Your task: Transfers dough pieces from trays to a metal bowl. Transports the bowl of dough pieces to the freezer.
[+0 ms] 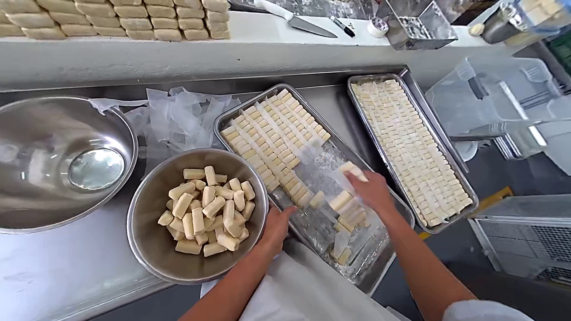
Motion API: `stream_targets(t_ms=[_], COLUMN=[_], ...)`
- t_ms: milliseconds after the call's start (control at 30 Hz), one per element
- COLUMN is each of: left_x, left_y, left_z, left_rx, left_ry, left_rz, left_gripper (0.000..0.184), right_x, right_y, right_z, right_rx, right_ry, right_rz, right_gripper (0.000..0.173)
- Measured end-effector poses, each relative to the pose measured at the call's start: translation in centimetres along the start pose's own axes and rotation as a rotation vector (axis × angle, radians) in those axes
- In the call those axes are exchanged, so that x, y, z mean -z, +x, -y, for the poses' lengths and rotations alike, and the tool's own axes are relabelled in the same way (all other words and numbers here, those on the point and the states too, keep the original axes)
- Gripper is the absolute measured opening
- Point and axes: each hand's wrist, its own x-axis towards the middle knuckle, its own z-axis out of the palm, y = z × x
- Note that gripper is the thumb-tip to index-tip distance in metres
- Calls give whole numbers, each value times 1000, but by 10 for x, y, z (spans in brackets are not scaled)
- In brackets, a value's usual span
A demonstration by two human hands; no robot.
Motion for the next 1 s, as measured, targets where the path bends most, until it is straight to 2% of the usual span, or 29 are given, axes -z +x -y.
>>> stream_targets(t_ms=[100, 167, 200, 267, 333, 400, 500, 533, 600, 700, 833, 900, 1000], left_x=[0, -2, -2, -3, -4, -3, -5, -5, -5, -5, -6, -5, -3], left_y=[-1, -1, -1, -2, -1, -1, -1, -1, 1, 1, 1, 0, 0], left_z=[-1, -1, 0, 0, -1, 1, 1, 2, 2, 2, 0, 2, 1], left_rx=[3, 4, 2, 4, 5, 13, 17, 16, 12, 8, 10, 10, 12], left_ry=[-9, 3, 13, 23, 9, -2, -14, -12, -14, -12, -21, -23, -18], left_rz=[-16, -31, -33, -37, -44, -56, -57, -54, -46, -51, -46, -37, -14], left_gripper=[81, 83, 85, 85, 85, 83, 81, 81, 79, 76, 75, 75, 73], right_x=[9, 4, 0, -15, -38, -74, -141, -160, -178, -170, -142, -113, -48], right_y=[0, 12, 20, 34, 39, 26, 11, 10, 15, 24, 25, 17, 2], right_z=[-30, -36, -36, -36, -14, 18, 41, 38, 34, 41, 57, 61, 62], right_rx=[-81, -90, -66, 24, 127, 203, 299, 320, 330, 255, 177, 197, 261], right_ry=[204, 156, 59, -73, -32, 5, -198, -257, -287, -256, -266, -238, -192], right_rz=[-52, -14, 9, 6, 23, 173, 281, 260, 205, 274, 353, 359, 296], right_gripper=[38, 37, 43, 66, 69, 71, 94, 95, 84, 74, 76, 78, 76])
